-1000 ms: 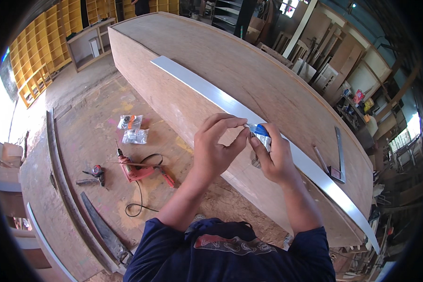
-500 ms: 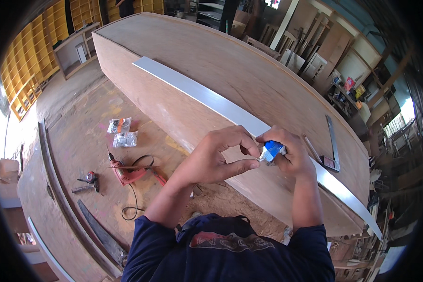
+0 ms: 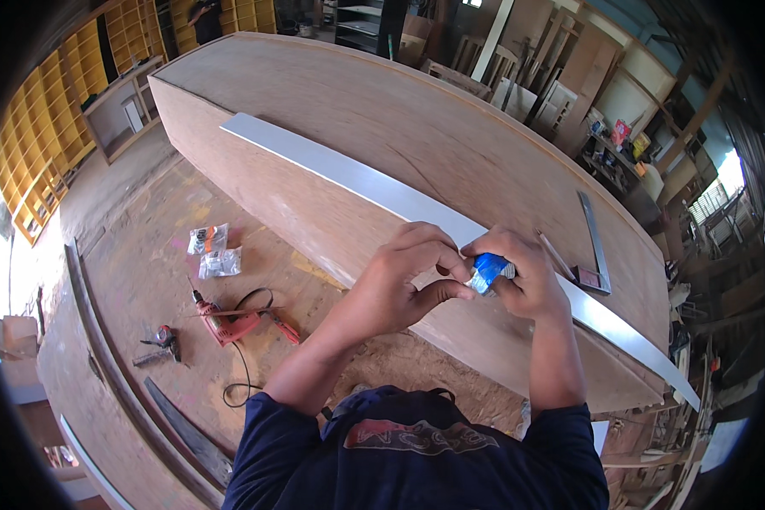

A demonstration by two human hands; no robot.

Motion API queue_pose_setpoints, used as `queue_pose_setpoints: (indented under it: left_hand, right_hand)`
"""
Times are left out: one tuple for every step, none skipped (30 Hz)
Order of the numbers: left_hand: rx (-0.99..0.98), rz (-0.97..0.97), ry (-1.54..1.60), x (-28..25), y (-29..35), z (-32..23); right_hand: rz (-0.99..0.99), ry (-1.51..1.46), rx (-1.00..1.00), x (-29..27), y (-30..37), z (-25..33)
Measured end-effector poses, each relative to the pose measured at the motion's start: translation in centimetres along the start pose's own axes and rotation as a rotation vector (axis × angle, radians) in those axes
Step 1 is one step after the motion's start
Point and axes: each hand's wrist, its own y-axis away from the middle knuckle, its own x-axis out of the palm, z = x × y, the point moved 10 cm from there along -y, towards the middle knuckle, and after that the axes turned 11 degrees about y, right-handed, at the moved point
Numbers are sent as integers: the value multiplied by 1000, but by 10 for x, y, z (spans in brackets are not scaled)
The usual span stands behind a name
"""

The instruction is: The person applies adhesive from a tube onto a wooden strip, attaches the strip to a large wooden box structure, and uses a drill to secure components.

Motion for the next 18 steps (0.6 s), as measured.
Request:
queue_pose_setpoints:
  left_hand:
    - [-2,4,3,1,1,3]
    - [49,-17,-18,0,1,0]
    - [99,-38,-38,-1,1,-4]
    - [100,-36,-36,0,1,-4]
    - [110,-35,-36,1,1,-6]
    - [120,-33,-36,2,1,-8]
    - [119,-30,-35,2,0,-9]
    - [81,-5,7,2,-1,-6]
    - [42,19,50,3,-2,-3]
    - [40,22,50,3,-1,-1]
    - [15,65,71,6,-1,2]
    - [-9,108,92,9,0,6]
    - [-8,111,91,8,1,8]
    - [18,104,84,5,2,8]
    - [45,97,76,4,2,5]
    - [47,99,76,7,1,3]
    - [63,0,86,3,-1,-3]
    - [79,-99,96,-3,-2,-7]
  right_hand:
    - [-11,-28,23,0,2,-3]
    - [-13,-26,26,0,3,-3]
    - [-22,-14,48,0,5,-5]
    - [-32,-2,70,-1,6,-6]
    - [-35,-3,72,-1,7,-5]
    - [-34,-12,79,0,8,-3]
    - [-33,-22,86,0,9,-2]
    - [-35,-24,89,0,10,-2]
    - [-32,-37,111,2,12,-3]
    - [-28,-51,133,3,13,-6]
    - [-32,-51,134,0,13,-5]
    - [-44,1,143,-5,12,-5]
    - [-57,53,153,-10,12,-6]
    - [-60,55,154,-13,14,-7]
    - [-77,46,152,-19,16,-8]
    - [-94,36,151,-22,17,-8]
    - [-95,35,152,-22,17,-7]
    - [-85,38,128,-21,16,-4]
